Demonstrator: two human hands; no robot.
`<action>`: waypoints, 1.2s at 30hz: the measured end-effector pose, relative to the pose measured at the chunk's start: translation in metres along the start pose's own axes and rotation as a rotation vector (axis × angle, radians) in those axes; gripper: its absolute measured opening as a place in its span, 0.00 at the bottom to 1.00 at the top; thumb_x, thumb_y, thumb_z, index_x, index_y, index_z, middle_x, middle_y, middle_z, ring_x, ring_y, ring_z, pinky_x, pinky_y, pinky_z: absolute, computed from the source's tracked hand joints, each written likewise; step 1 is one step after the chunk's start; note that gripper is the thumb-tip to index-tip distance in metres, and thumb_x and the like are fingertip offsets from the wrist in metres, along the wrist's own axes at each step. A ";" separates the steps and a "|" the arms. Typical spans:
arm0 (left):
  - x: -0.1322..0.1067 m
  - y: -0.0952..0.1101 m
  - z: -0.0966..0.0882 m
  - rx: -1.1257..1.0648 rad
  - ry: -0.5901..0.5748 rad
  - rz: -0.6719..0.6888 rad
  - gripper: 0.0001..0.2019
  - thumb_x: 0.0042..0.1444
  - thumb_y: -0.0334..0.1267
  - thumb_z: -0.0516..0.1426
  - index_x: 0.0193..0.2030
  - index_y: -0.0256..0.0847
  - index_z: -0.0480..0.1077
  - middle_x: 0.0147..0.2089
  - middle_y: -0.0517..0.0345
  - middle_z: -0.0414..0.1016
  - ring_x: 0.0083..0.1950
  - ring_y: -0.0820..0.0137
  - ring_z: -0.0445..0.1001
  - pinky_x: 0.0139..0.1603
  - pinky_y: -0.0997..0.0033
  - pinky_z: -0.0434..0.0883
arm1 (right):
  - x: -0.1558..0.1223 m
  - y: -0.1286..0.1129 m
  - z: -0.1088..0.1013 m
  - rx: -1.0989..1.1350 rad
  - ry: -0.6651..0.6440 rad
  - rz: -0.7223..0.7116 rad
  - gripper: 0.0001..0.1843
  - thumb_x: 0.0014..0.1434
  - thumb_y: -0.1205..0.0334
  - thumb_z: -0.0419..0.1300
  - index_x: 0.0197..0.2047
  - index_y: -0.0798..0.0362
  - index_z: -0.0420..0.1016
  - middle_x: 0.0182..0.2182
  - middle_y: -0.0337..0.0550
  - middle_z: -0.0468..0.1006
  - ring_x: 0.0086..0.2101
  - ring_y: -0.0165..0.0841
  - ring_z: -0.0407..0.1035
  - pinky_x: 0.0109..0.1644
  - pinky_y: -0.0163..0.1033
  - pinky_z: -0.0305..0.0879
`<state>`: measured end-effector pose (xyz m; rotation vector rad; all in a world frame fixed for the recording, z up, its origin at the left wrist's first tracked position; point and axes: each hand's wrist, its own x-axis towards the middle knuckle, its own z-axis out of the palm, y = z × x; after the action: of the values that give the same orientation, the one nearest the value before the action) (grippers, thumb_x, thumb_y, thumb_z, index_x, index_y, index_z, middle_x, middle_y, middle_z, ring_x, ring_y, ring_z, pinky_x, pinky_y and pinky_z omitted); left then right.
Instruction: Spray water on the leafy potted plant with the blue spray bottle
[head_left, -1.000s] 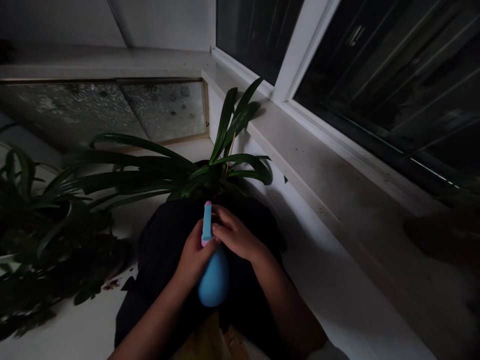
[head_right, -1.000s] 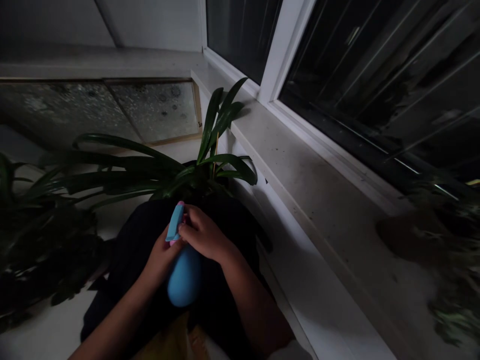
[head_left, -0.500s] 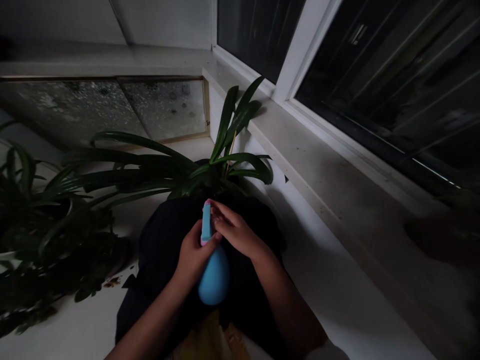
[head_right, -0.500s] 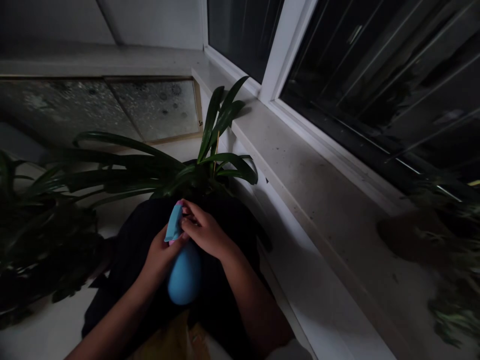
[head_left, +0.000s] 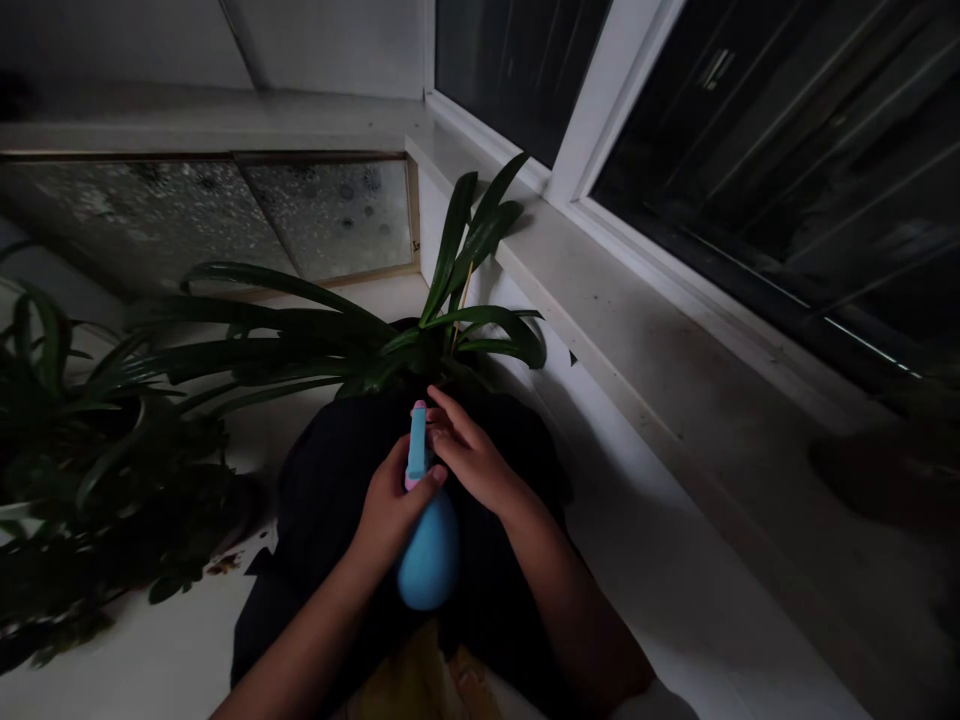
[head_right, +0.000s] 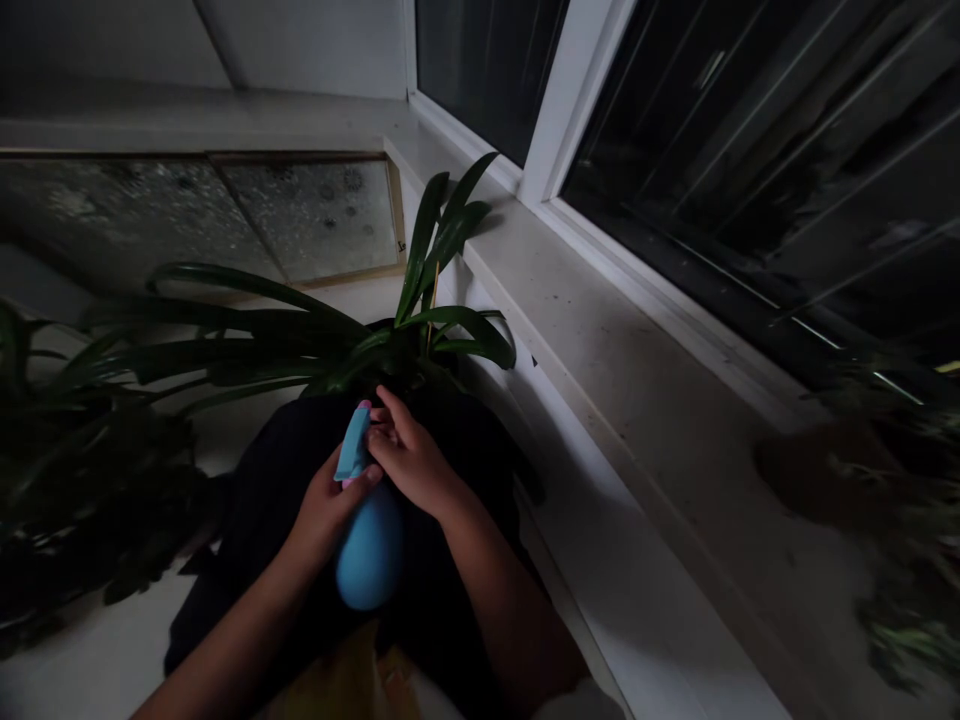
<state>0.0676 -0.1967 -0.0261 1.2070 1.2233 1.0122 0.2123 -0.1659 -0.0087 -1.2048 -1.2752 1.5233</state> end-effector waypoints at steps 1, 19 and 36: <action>0.000 0.000 0.000 0.007 0.004 0.003 0.29 0.55 0.55 0.65 0.57 0.36 0.76 0.55 0.48 0.82 0.56 0.54 0.79 0.59 0.61 0.71 | 0.000 -0.001 0.000 0.000 0.004 0.007 0.38 0.66 0.61 0.60 0.77 0.49 0.58 0.64 0.51 0.72 0.57 0.36 0.73 0.66 0.46 0.68; 0.001 -0.004 -0.002 0.050 0.045 0.019 0.25 0.55 0.55 0.65 0.52 0.38 0.78 0.49 0.51 0.84 0.50 0.56 0.81 0.53 0.64 0.73 | 0.000 -0.001 0.000 -0.016 -0.006 0.009 0.32 0.67 0.62 0.59 0.73 0.46 0.65 0.62 0.47 0.75 0.56 0.34 0.74 0.63 0.42 0.70; -0.003 0.003 -0.004 0.066 0.052 0.001 0.24 0.54 0.55 0.66 0.48 0.36 0.80 0.43 0.52 0.84 0.44 0.59 0.81 0.46 0.67 0.73 | -0.001 -0.001 0.000 0.001 -0.008 0.013 0.31 0.67 0.64 0.59 0.72 0.46 0.66 0.63 0.47 0.75 0.56 0.34 0.74 0.61 0.41 0.72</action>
<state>0.0639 -0.1992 -0.0224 1.2397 1.3055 1.0161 0.2125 -0.1668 -0.0075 -1.2094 -1.2738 1.5396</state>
